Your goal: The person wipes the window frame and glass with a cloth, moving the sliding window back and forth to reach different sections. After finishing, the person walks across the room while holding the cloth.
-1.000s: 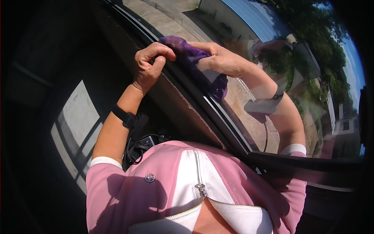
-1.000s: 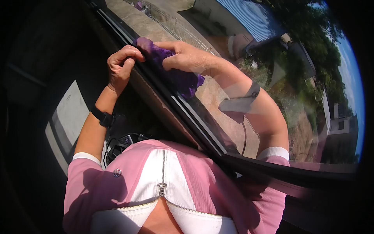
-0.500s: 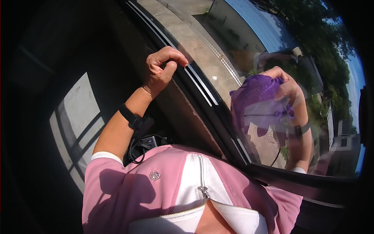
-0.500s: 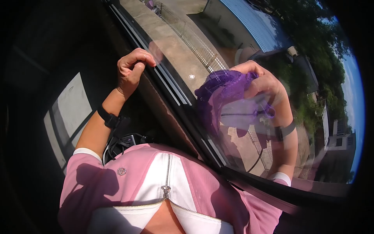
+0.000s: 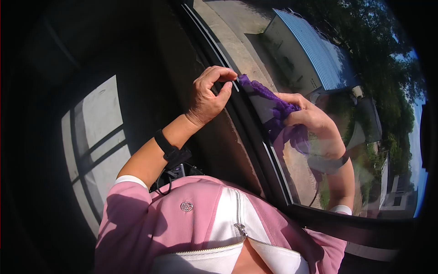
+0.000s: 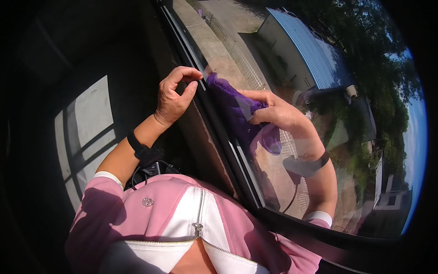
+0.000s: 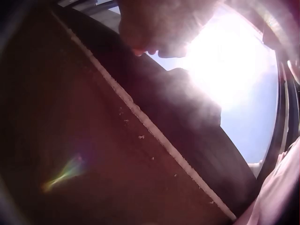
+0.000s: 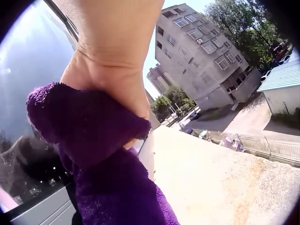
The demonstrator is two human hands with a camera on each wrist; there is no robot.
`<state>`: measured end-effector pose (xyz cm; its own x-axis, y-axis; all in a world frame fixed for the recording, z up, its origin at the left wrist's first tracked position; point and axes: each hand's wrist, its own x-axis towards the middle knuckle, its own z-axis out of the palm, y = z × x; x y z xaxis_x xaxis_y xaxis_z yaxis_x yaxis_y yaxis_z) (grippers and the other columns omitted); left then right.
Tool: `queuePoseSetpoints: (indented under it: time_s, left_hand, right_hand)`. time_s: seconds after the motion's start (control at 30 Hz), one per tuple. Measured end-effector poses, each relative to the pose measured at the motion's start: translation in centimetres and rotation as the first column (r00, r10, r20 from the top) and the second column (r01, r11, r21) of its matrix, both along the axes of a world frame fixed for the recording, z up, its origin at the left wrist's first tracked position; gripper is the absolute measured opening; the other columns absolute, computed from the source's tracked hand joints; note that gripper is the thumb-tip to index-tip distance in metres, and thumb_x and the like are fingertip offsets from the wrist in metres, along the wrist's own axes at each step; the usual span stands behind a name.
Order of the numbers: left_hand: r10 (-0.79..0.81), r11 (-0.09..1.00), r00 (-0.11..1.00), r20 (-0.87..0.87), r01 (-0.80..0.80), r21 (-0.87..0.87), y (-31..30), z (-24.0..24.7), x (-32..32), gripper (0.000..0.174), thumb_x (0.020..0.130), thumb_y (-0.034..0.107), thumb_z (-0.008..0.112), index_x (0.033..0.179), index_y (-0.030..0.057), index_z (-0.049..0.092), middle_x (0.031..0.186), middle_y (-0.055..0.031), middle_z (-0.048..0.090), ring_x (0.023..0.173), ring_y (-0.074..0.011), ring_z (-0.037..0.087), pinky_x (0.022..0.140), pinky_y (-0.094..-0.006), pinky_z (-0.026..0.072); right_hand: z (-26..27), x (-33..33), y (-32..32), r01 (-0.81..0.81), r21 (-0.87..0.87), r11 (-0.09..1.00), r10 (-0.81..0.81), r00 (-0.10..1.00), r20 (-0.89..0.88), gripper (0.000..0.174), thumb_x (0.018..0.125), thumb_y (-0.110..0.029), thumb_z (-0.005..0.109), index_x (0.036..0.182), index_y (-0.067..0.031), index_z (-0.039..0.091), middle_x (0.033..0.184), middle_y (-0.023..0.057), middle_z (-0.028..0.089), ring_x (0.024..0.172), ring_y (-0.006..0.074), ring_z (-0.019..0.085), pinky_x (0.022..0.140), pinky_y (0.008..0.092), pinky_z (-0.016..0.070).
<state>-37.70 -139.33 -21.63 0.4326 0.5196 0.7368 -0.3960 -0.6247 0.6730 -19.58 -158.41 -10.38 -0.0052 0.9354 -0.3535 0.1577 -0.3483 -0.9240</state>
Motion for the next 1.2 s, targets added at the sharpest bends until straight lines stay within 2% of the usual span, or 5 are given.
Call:
queuePoseSetpoints:
  time_s: [0.2,0.53,0.73,0.97,1.2]
  left_hand:
    - [0.188,0.961,0.973,-0.135,-0.154,0.231,-5.1,-0.7,-2.2,0.027,0.078,0.010,0.080,0.096,0.0033,0.060,0.106,-0.0129,0.060,0.106,-0.0340,0.058,0.092,-0.0416,0.0476]
    - [0.130,0.943,0.951,-0.281,-0.031,0.332,-3.8,0.7,-2.4,0.029,0.085,0.026,0.079,0.090,0.0053,0.059,0.102,-0.0125,0.061,0.120,-0.0362,0.052,0.100,-0.0437,0.0447]
    - [0.070,0.955,0.886,-0.459,0.074,0.287,-2.2,1.5,-1.8,0.036,0.083,0.034,0.081,0.086,0.0077,0.057,0.102,-0.0075,0.059,0.122,-0.0300,0.046,0.099,-0.0420,0.0440]
    - [0.036,0.937,0.823,-0.566,0.169,0.307,-1.6,2.6,-1.8,0.037,0.081,0.033,0.082,0.084,0.0074,0.055,0.098,-0.0062,0.059,0.119,-0.0299,0.046,0.096,-0.0418,0.0448]
    - [0.118,0.885,0.858,-0.499,0.136,0.444,-1.4,3.3,-1.7,0.040,0.081,0.043,0.079,0.079,0.0099,0.057,0.090,-0.0031,0.060,0.111,-0.0273,0.049,0.097,-0.0436,0.0377]
  right_hand:
    - [1.1,-1.6,2.5,0.046,-0.072,0.996,-0.041,0.997,0.059,0.076,0.080,0.001,0.060,0.153,-0.0091,0.044,0.106,0.0028,0.066,0.086,0.0108,0.058,0.076,0.0229,0.0478]
    - [-1.2,0.0,9.9,0.013,0.107,0.994,-0.031,0.986,0.163,0.078,0.086,0.001,0.053,0.159,-0.0109,0.028,0.106,0.0143,0.064,0.083,0.0178,0.066,0.081,0.0300,0.0558]
    - [-3.9,2.7,8.6,-0.162,0.213,0.964,0.108,0.964,0.244,0.070,0.082,0.002,0.053,0.150,-0.0065,0.044,0.109,0.0090,0.063,0.084,0.0158,0.065,0.080,0.0288,0.0547]
    - [-1.6,0.7,1.7,0.056,-0.098,0.994,-0.059,0.998,-0.026,0.071,0.074,0.010,0.056,0.143,-0.0049,0.056,0.116,0.0062,0.070,0.087,0.0112,0.066,0.080,0.0231,0.0544]
    - [-1.7,-0.8,-6.1,0.137,-0.191,0.972,-0.172,0.970,-0.175,0.058,0.065,0.017,0.056,0.119,0.0028,0.069,0.090,0.0093,0.073,0.077,0.0140,0.070,0.071,0.0276,0.0582]
